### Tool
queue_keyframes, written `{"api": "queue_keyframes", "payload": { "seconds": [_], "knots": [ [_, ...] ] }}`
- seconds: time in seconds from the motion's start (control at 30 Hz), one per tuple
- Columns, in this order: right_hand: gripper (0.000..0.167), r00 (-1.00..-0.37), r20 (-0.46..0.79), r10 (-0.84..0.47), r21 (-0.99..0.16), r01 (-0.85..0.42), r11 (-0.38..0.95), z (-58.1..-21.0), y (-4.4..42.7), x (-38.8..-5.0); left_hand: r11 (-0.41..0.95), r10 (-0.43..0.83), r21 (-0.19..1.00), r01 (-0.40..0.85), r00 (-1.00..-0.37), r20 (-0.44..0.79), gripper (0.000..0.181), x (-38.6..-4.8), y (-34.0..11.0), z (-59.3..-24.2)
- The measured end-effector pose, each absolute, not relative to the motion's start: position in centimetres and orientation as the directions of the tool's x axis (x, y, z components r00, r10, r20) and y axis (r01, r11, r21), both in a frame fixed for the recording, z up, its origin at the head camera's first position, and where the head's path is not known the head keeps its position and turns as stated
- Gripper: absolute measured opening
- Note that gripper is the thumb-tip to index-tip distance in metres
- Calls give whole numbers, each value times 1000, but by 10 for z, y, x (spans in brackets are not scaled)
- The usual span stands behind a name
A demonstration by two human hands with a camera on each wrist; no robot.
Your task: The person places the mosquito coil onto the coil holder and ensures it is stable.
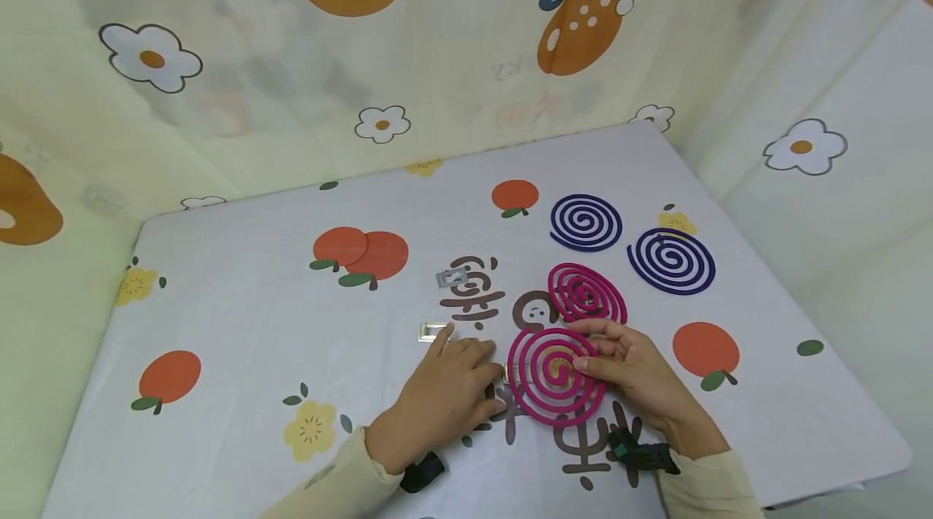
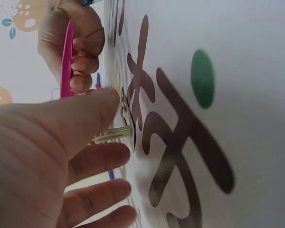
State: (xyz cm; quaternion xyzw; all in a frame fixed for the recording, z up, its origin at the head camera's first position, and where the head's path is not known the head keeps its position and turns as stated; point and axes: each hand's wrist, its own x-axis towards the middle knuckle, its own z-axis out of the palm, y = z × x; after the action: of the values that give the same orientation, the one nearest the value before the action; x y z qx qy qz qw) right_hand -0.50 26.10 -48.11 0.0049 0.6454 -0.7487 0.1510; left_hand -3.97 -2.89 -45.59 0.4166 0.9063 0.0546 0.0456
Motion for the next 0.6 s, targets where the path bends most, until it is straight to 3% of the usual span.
{"api": "queue_keyframes", "payload": {
  "seconds": [0.2, 0.6],
  "knots": [
    [44, -956, -206, -209, -965, 234, -120, -479, 255, -1, 628, 775, 143, 765, -631, -27, 52, -32, -37, -460],
    [45, -960, -188, -206, -969, 216, -123, -481, 234, -1, 665, 745, 164, 728, -663, -78, 70, -25, -37, -470]
  ]
}}
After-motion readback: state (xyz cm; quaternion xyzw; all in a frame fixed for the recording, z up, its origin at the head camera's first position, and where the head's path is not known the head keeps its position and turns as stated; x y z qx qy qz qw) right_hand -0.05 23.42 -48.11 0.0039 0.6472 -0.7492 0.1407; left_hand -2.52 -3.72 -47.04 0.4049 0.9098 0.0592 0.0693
